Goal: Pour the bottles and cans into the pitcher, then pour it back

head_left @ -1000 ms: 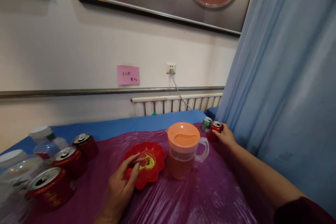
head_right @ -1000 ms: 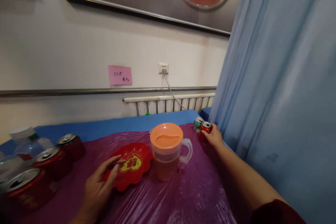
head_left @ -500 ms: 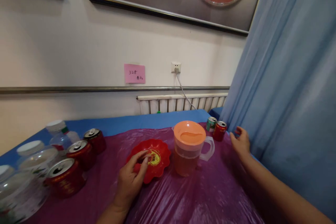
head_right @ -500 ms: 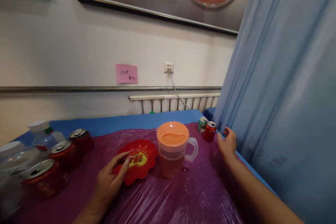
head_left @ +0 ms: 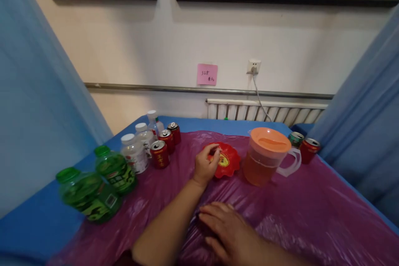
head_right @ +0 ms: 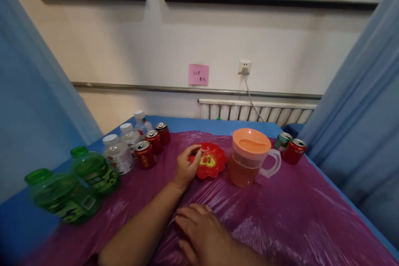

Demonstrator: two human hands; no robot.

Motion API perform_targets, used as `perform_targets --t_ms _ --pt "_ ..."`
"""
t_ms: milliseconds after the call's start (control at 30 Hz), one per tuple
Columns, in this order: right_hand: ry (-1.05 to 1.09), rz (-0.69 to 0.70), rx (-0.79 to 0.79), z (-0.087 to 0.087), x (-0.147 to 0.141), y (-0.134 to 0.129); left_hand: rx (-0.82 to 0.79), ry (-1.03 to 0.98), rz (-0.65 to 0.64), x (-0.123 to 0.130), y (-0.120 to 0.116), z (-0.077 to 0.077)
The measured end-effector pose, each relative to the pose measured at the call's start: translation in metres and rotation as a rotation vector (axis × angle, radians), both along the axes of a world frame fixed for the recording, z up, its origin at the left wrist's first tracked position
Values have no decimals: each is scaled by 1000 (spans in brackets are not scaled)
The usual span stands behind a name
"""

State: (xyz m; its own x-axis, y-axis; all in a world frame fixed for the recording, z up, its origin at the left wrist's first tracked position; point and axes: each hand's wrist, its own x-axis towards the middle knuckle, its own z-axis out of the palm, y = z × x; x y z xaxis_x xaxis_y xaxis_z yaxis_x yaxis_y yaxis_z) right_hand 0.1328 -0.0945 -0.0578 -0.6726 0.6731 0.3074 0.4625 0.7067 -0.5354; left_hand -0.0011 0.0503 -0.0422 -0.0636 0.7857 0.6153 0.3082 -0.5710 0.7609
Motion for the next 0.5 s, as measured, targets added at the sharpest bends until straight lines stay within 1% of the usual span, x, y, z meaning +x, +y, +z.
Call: perform_targets --t_ms 67,167,333,500 --pt "-90 33 -51 0 -19 -2 0 -49 3 -3 2 3" --pt "-179 59 -62 -4 -32 -8 -2 -128 9 -6 4 11" --pt "-219 35 -49 -12 -35 -13 -17 -265 20 -6 6 32" --pt "-237 78 -93 -7 -34 -13 -34 -375 49 -14 8 58"
